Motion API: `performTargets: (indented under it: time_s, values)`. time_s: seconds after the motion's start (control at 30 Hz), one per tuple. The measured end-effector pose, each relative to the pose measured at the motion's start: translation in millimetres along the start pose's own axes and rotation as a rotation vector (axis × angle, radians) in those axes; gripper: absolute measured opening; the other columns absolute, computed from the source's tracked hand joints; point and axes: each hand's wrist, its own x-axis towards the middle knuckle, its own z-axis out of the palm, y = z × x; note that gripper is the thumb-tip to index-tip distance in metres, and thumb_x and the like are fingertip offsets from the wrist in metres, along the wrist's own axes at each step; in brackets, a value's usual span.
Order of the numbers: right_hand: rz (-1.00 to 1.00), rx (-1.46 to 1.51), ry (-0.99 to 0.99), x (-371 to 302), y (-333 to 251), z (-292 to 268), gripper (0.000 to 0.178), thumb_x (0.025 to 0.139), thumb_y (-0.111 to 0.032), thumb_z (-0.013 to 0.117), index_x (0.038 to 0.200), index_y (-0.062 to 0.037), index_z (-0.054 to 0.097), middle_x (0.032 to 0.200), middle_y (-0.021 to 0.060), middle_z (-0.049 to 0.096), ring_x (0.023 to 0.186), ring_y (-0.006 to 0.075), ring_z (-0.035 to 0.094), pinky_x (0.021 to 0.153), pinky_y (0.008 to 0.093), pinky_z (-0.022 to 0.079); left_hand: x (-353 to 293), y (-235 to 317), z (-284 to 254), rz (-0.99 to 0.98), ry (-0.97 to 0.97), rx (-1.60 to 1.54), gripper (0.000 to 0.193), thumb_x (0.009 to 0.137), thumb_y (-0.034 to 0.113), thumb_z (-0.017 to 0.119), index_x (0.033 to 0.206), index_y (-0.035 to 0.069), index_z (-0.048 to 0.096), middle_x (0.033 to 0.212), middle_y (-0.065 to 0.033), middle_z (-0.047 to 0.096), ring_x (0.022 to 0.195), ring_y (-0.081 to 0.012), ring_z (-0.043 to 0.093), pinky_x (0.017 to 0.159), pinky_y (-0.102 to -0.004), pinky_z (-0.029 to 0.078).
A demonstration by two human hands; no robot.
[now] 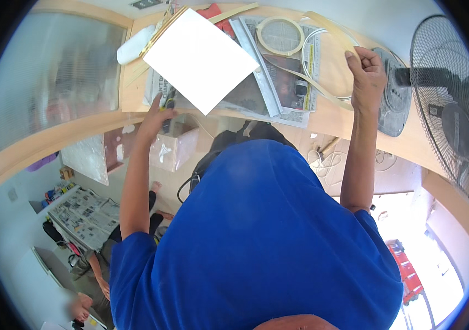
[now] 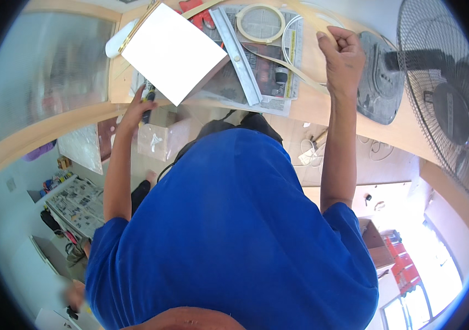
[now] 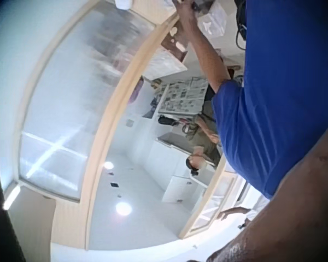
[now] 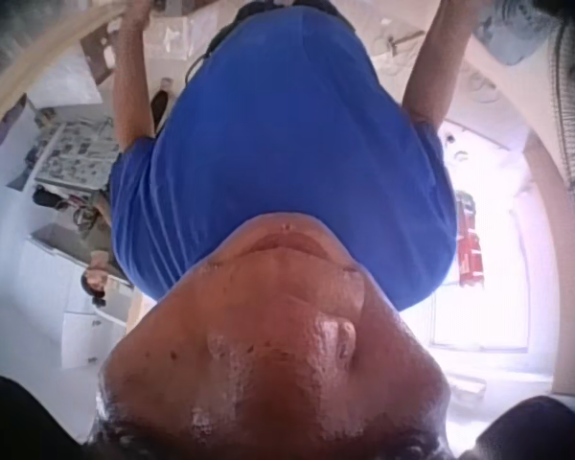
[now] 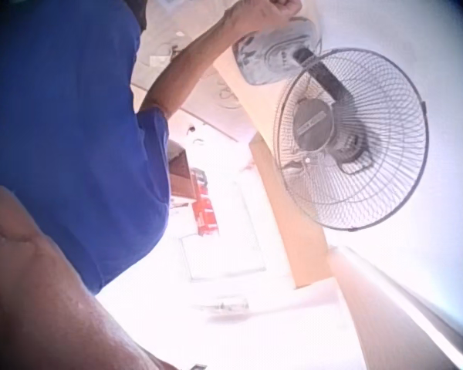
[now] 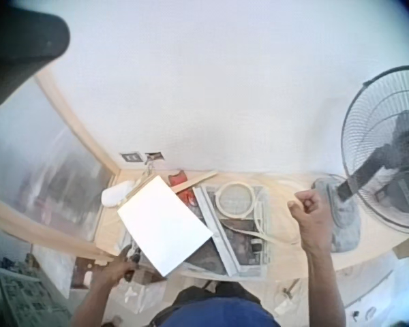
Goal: The person aligns a white panel onto a wooden frame, then applies glue from a white bottle to the edges of the panel and a thin wooden strip. They handle the components carefully to ensure proper alignment and adhesion.
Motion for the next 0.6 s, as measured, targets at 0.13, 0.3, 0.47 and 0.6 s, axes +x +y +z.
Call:
performTargets:
  time_s: [0.13, 0.3, 0.47, 0.6]
  values:
    - [-0.041, 0.046, 0.017, -14, 5, 5, 0.032, 0.087, -0.005, 0.079, 0.113, 0.0049, 0.063, 0.099, 0.0079, 0.069, 0.085, 0.0079, 0.062, 0.075, 0.0195, 0.049, -77, -29, -23, -0.147, -0.269, -1.140, 0.070, 0.077, 0.027, 0.067, 0.143, 0.009, 0.051, 0.141, -0.0269, 0.052, 0.125, -0.0413, 0.054, 0.109, -0.0598, 0.040]
    - [-0.083, -0.054, -0.020, -23, 5, 8, 0.031, 0.089, -0.009, 0.078, 0.113, 0.0035, 0.062, 0.103, 0.0090, 0.070, 0.093, 0.0113, 0.065, 0.081, 0.0237, 0.053, -143, 49, -13, 0.398, -0.138, -0.788, 0.080, 0.073, 0.018, 0.070, 0.149, 0.009, 0.045, 0.145, -0.0254, 0.049, 0.132, -0.0442, 0.048, 0.114, -0.0533, 0.036]
    - [-0.112, 0.033, -0.101, -40, -20, 17, 0.032, 0.090, -0.010, 0.077, 0.114, 0.0044, 0.061, 0.105, 0.0108, 0.070, 0.094, 0.0126, 0.066, 0.083, 0.0242, 0.052, -160, 140, 52, 0.674, -0.377, 0.014, 0.089, 0.079, 0.020, 0.072, 0.157, 0.002, 0.033, 0.147, -0.0240, 0.047, 0.138, -0.0380, 0.046, 0.116, -0.0445, 0.034]
    - [-0.131, 0.067, -0.145, -58, -29, 22, 0.031, 0.091, -0.008, 0.077, 0.115, 0.0042, 0.061, 0.105, 0.0101, 0.070, 0.094, 0.0124, 0.066, 0.084, 0.0242, 0.053, -131, 143, 135, 0.742, -0.429, 0.130, 0.090, 0.078, 0.019, 0.072, 0.156, -0.001, 0.032, 0.145, -0.0250, 0.047, 0.130, -0.0340, 0.051, 0.109, -0.0376, 0.039]
